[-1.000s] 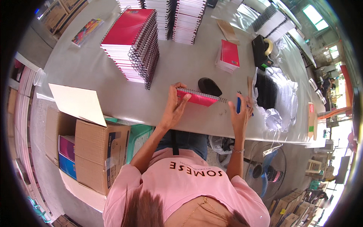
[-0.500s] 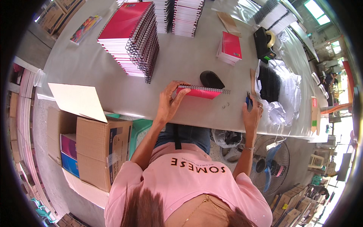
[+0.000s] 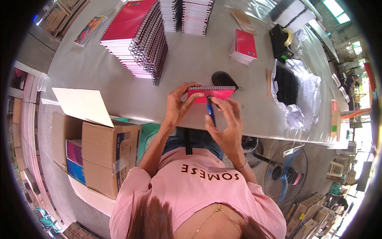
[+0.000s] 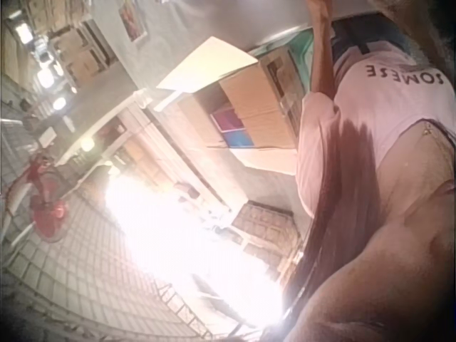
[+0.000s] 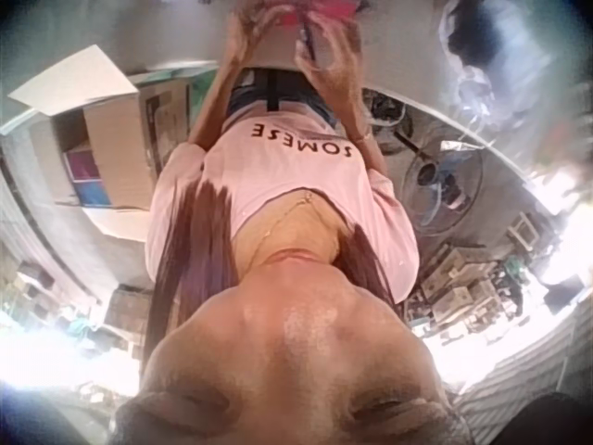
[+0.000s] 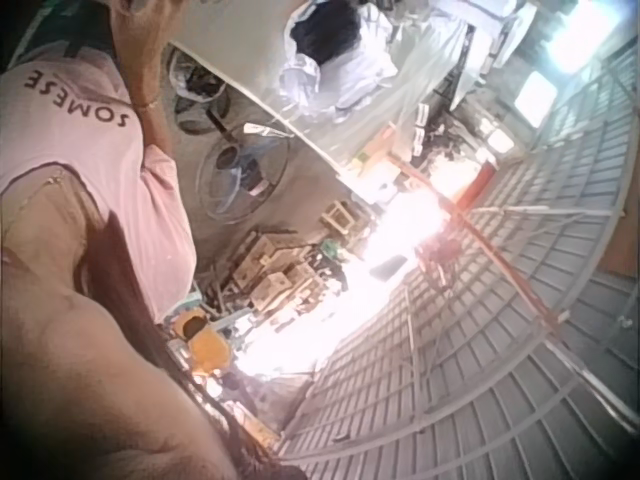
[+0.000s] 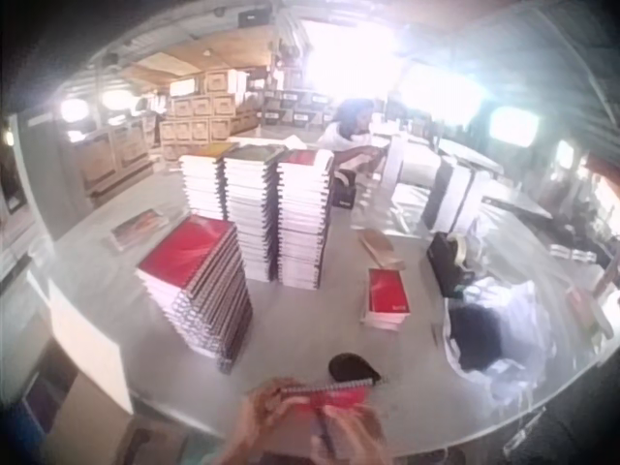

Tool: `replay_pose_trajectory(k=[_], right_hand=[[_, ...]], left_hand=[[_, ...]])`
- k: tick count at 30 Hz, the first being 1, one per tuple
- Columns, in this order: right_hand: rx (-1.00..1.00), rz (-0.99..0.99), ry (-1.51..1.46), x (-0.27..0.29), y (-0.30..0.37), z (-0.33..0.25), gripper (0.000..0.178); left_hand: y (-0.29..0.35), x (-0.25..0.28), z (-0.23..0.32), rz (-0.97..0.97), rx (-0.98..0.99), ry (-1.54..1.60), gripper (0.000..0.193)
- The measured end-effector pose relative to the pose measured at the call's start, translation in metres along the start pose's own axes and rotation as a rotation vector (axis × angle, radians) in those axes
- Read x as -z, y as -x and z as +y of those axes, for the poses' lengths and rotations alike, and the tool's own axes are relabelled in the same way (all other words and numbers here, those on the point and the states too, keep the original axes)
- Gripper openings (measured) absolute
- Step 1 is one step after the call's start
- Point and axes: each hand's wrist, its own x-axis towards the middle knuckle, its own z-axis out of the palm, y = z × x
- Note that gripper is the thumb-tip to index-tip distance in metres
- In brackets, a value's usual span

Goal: The person assembles spiral-bound notebooks by inserting a metal coil into pre-punched holes and securing it with pliers. They repeatedly pick up a notebook, insert the coil, crimp the ends, and stack the finished unit.

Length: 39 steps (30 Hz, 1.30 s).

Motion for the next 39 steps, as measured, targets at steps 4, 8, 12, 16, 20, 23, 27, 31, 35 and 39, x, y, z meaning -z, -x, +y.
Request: replay_pose_trajectory(k=[4,8,12,16,20,23,27,31,35,39], right_hand=[[0.033,0.026,0.028,-0.021,0.003,-0.006,0.05],[-0.014,0.022,0.029,-0.029,0.003,-0.005,0.05],[0.015,0.036,0.037,-0.03,0.002,-0.003,0.05],[0.027,0.045,0.054,-0.029,0.004,-0.007,0.051],[0.038,0.044,0.046,-0.031,0.006,-0.005,0.05],[-0.006,-0.008,0.023,-0.028,0.007,-0.009,0.048],[-0.552,-0.285,-0.934,-0.011,-0.001,-0.009,0.04],[-0.827,-0.425,-1.613,-0.004,-0.011,-0.002,0.038],[-0.653,-0.438,-1.008,0.018,-0.012,0.012,0.033],[-0.601,-0.12,-0.481,0.057,-0.005,0.081,0.03]], left_hand=[[0.003,-0.002,-0.009,-0.018,0.033,0.128,0.022],[0.007,0.001,-0.012,-0.05,0.081,0.141,0.023],[0.009,0.002,-0.006,-0.058,0.151,0.121,0.024],[0.012,0.0,-0.005,-0.034,0.16,0.171,0.025],[0.013,-0.001,-0.002,-0.025,0.135,0.124,0.025],[0.015,-0.002,0.005,-0.001,0.147,0.101,0.025],[0.02,-0.008,0.004,0.068,0.022,-0.114,0.027],[0.022,-0.013,0.007,0.118,0.011,-0.148,0.026],[0.016,-0.001,0.038,0.056,0.176,-0.14,0.022],[0.006,0.019,0.069,0.224,-0.006,-0.14,0.021]])
